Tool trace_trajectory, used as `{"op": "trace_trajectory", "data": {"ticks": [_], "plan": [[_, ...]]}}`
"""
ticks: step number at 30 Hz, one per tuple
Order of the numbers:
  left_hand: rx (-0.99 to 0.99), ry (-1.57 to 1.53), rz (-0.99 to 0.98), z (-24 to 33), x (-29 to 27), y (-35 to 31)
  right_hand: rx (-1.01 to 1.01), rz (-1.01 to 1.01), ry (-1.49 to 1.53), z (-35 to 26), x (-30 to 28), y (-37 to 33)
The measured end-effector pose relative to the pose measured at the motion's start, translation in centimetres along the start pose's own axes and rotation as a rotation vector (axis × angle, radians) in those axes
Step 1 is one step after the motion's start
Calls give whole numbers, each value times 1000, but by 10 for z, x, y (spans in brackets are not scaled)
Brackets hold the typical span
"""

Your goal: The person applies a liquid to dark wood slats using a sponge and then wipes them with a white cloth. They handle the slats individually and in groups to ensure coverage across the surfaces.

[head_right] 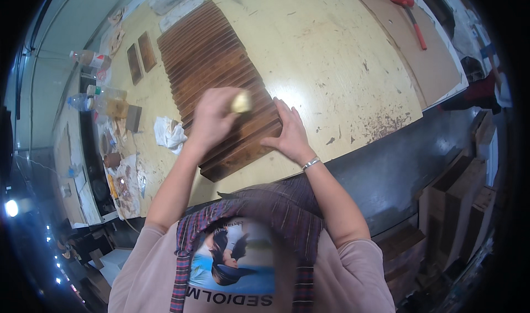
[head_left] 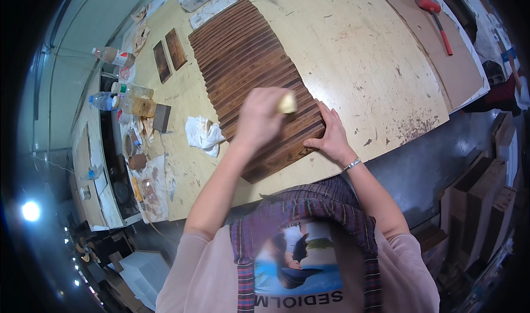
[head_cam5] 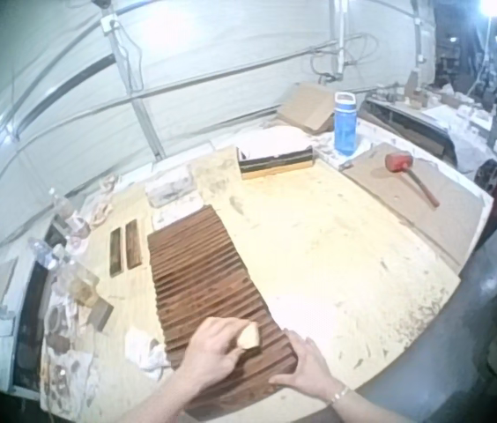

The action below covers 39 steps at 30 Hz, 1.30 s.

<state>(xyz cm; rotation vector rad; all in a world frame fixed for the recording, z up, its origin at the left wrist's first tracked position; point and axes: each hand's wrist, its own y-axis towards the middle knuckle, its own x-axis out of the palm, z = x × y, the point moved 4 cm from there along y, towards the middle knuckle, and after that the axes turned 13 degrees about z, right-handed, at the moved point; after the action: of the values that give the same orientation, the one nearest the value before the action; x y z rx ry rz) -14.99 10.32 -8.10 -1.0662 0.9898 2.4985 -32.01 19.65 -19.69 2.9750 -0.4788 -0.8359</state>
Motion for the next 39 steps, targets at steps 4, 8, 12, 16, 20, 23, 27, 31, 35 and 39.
{"op": "trace_trajectory", "data": {"ticks": [4,8,12,16,20,23,27,31,35,39], "plan": [[121,-132,-112,28,42,-2,37,-87,-7,-17,-6,5],[87,-46,-98,20,37,-11,-25,55,8,-2,-2,-2],[157,-100,-82,33,53,-11,58,1,61,0,0,4],[96,20,81,14,8,-11,-34,42,-19,-3,-3,3],[-212,129,287,-60,-88,-71,16,-3,161,10,19,5],[-475,297,425,-119,-142,-137,232,5,583,15,10,-3],[-848,549,650,-179,-224,-236,93,-21,196,38,-10,-3],[-997,609,784,-242,-288,-340,88,-60,209,18,-3,-4],[-951,812,466,-257,-277,-326,153,-56,206,26,-13,-3],[-626,490,436,-201,-218,-249,146,-64,241,20,-5,1]]}}
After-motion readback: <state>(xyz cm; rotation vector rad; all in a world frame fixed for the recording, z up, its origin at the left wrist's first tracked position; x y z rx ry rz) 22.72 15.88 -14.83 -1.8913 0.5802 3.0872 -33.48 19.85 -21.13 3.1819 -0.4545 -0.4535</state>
